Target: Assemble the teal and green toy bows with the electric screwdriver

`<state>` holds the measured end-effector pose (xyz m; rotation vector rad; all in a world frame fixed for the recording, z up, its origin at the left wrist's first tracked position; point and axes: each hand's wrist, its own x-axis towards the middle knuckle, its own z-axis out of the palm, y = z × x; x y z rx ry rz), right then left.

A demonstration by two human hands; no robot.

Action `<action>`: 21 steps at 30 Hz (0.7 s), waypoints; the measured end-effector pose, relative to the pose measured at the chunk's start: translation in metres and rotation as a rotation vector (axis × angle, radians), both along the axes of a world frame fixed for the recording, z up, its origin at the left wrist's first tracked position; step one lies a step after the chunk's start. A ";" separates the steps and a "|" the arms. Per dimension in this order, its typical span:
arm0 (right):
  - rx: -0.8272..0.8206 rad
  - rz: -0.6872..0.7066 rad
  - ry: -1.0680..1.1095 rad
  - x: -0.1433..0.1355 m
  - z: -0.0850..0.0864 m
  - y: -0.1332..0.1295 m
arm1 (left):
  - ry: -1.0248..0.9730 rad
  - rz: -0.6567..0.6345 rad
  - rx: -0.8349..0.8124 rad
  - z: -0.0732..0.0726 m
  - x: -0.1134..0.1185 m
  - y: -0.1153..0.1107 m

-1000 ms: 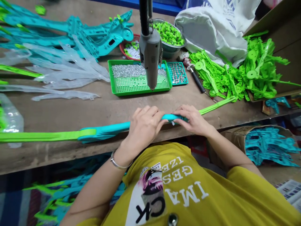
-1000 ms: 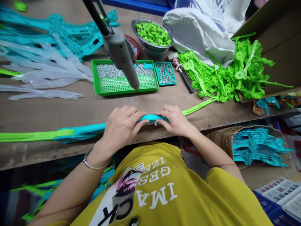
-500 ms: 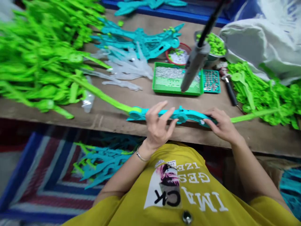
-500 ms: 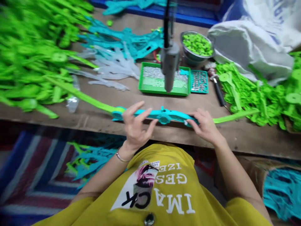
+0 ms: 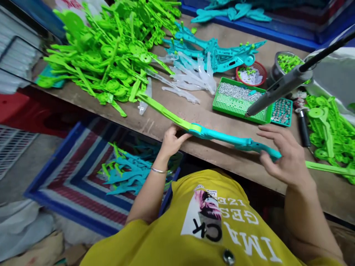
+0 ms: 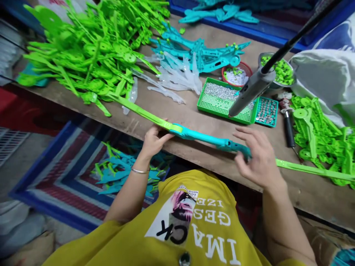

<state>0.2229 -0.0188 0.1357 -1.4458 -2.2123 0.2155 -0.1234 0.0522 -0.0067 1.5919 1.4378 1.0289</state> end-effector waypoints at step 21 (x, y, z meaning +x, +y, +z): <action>-0.427 0.303 -0.122 -0.103 -0.036 0.089 | -0.737 -0.161 -0.298 0.028 0.022 -0.025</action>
